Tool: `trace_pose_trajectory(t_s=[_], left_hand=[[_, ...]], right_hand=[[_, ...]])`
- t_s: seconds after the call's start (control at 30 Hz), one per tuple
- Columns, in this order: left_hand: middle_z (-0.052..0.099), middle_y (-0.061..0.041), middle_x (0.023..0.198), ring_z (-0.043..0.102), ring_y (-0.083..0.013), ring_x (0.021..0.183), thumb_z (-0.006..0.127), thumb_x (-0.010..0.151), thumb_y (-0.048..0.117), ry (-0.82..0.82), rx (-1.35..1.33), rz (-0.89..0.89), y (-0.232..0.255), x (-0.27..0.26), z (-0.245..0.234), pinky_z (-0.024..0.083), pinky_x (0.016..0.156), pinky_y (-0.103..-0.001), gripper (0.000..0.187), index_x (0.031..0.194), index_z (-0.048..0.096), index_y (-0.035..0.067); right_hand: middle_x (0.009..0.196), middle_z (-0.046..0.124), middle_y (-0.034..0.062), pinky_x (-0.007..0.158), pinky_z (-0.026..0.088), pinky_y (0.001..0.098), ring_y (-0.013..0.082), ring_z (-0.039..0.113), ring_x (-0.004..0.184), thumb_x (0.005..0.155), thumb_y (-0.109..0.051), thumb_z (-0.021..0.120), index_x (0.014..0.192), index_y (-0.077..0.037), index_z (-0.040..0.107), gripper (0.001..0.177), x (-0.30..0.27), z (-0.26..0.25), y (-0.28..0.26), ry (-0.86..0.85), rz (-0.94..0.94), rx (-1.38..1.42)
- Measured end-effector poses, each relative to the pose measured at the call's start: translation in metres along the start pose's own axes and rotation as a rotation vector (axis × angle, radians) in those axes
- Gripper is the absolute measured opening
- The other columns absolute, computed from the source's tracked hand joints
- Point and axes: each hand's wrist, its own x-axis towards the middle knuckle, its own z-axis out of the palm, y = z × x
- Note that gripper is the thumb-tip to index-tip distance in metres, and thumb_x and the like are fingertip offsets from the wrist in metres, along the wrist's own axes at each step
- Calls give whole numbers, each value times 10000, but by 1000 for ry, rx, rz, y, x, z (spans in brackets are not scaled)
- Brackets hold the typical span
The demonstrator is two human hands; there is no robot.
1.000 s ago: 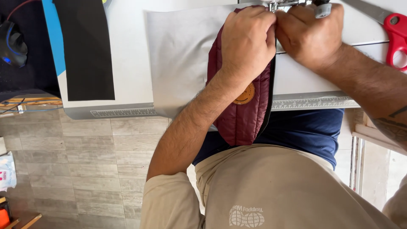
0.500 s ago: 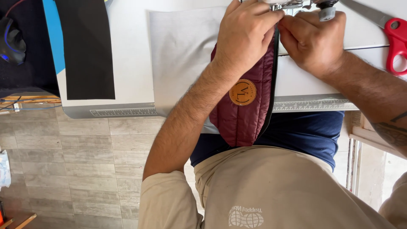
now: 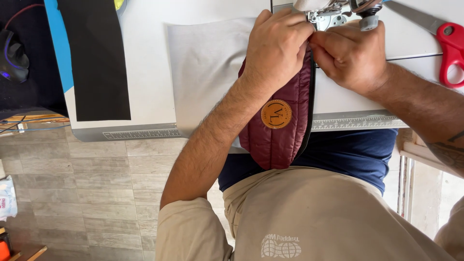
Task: Trimming fabric edges with scissors and sewing fabric components together using an industrial sewing machine to assemble a bag.
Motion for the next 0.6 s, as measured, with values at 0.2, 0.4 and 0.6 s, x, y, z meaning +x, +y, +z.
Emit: trace_pose_trajectory(t_s=[0.2,0.4,0.6], left_hand=[[695,5,779,607,-171,783,755,846,34,-143,-14,-79,32,-30,-26,459,813,-378,70,855,740,102],[475,-40,695,465,-253,698,621,754,-60,-124,-195,-82,91,-74,-75,295,679,-420,101,781,636,36],[504,-34,720,521,-269,693,600,885,12,-231,-485,-194,137,-129,-96,336,679,-428,87,850,651,73]], right_hand=[[556,545,47,409,419,364,182,469,441,1025,105,690,760,-20,690,293,-8,-10,-31,-71,-22,122],[536,414,24,405,347,373,183,361,440,972,61,627,678,-28,523,325,-14,-43,-105,-68,-26,324],[541,435,51,379,292,383,238,388,400,904,-28,622,609,-65,517,315,-51,-59,-164,-51,36,592]])
